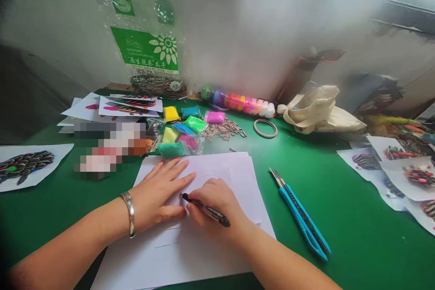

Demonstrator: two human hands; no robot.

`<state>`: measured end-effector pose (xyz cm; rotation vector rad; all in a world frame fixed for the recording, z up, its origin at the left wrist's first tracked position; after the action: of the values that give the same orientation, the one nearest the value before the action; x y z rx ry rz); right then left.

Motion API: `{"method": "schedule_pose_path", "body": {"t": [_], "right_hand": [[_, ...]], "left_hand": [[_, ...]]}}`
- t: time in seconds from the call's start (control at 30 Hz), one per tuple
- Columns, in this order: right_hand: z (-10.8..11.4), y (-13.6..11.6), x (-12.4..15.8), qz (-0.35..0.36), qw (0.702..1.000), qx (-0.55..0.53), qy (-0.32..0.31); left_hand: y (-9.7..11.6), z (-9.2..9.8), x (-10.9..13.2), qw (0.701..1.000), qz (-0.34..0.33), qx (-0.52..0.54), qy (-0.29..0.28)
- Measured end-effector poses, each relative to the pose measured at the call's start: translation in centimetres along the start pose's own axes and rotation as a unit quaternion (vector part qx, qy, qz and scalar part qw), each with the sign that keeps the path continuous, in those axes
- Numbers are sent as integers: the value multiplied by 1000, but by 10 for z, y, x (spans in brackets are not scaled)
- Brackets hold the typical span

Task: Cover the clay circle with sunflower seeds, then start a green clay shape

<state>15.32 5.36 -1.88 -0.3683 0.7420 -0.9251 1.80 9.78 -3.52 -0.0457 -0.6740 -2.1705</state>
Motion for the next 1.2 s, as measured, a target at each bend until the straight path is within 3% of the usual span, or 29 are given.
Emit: {"method": "schedule_pose_path", "body": {"t": [0.23,0.47,0.8,0.93,1.2], "right_hand": [[1,-11,-3,33,999,-2,-38],[7,-7,-1,29,1000,-8,8],[0,-9,-3,42,999,21,-11],[-4,-6,-2,60,998,25,15],[1,-8,-2,45,999,15,-20]], "left_hand": [[1,0,0,1000,-2,4,5],[2,2,0,1000,5,-6,-9],[1,0,0,1000,0,-12,-5],[1,1,0,1000,1,-12,-4],[2,1,0,1000,8,-12,-17]]}}
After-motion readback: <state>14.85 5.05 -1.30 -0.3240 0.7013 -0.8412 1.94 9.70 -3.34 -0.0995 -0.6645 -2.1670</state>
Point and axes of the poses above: each hand's wrist, its own x-axis away from the middle knuckle, its own z-axis out of the back of the hand, y = z × x, the point moved 6 cm from there along -x, towards the middle knuckle, and after that the axes turned 9 degrees about x, right-handed, at the moved point
